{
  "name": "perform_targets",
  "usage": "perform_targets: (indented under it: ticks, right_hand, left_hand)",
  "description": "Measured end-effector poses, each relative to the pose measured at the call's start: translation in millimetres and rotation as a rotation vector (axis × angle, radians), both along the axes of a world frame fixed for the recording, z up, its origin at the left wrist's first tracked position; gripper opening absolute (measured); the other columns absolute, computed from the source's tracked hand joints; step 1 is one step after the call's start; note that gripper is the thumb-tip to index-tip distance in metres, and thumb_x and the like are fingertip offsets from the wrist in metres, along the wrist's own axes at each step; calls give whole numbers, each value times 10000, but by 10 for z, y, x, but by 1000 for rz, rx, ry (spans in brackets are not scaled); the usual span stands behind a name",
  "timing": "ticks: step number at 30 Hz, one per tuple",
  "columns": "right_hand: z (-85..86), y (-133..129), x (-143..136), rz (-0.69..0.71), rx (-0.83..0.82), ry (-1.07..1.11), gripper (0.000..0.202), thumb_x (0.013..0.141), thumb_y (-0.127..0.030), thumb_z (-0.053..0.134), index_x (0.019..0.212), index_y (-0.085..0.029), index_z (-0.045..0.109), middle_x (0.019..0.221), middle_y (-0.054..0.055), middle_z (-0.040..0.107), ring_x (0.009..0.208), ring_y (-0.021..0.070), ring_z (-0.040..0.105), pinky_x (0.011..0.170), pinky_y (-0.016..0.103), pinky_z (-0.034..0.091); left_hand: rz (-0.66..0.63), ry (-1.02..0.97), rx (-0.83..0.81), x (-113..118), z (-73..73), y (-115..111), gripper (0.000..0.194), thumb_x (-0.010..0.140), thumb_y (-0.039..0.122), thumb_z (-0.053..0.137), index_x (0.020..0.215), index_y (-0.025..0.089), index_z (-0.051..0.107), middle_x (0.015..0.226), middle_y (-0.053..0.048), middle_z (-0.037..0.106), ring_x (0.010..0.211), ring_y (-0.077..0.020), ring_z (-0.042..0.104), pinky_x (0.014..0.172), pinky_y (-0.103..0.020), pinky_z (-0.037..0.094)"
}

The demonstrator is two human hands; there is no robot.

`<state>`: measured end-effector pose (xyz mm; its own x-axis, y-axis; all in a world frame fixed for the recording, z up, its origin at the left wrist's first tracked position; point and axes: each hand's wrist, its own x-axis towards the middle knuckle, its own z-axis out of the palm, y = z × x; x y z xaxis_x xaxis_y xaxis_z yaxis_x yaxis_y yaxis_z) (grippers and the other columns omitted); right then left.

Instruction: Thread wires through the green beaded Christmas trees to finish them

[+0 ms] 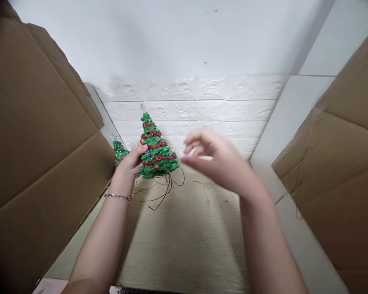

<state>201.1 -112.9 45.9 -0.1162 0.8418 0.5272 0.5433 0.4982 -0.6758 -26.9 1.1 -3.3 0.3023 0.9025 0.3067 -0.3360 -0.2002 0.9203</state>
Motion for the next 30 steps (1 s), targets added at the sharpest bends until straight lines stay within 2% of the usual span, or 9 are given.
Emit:
perform_targets:
  ticks: [3,7,10,14,18,22,26,30]
  right_hand:
    - [-156,150,-148,75,-101,-197,155,708,-320,652,698,-200,555,641,-20,543,574,100,480,512,222,355]
    - [-321,267,-276,105,-85,-228,242,746,-312,606,608,-193,447,581,-49,466,545,80,394,492,216,273]
    - [-313,245,-296,83,-52,-243,295,751,-327,605,582,-194,403,554,-54,431,531,78,354,487,225,239]
    - [-288,224,-291,38,-27,-318,308,754,-311,594,576,-194,372,555,-54,422,529,81,323,499,234,221]
    - [-314,260,-281,-29,-10,-404,317,767,-311,561,574,-195,337,544,-51,402,512,86,292,494,242,198]
    - [-347,306,-278,-55,-9,-478,290,763,-297,551,580,-197,349,547,-43,424,511,93,327,490,248,188]
    - [-372,348,-277,-82,-13,-492,303,769,-337,547,577,-198,358,547,-37,442,510,99,348,484,251,191]
    - [-383,373,-269,-136,-64,-505,300,756,-375,567,583,-201,394,547,-37,465,510,101,353,480,245,195]
  left_hand:
    - [13,-22,12,-6,7,-4,646,500,382,765,1072,249,496,975,-55,616,827,-225,623,688,-328,507]
    - [3,-42,29,0,77,-59,691,503,435,751,1111,250,480,983,-65,606,858,-235,616,726,-349,492]
    - [-4,-40,56,0,153,-121,684,495,410,761,1102,265,480,989,-55,597,845,-221,611,715,-333,487]
    - [-15,17,54,-1,207,-167,556,537,333,757,1033,267,514,1002,-37,593,884,-205,596,747,-310,484]
    - [-23,41,60,2,168,-125,474,595,369,725,1012,238,540,1064,-40,590,1014,-210,552,865,-313,447]
    - [-59,54,88,24,97,-61,455,668,410,676,1068,243,538,1131,-43,580,1069,-214,534,903,-316,427]
    - [14,96,94,94,70,-53,517,665,380,697,1125,248,503,1156,-57,572,1077,-222,538,886,-307,439]
    - [120,143,92,186,88,-84,571,652,379,711,1139,240,447,1047,-53,596,962,-209,584,837,-327,459]
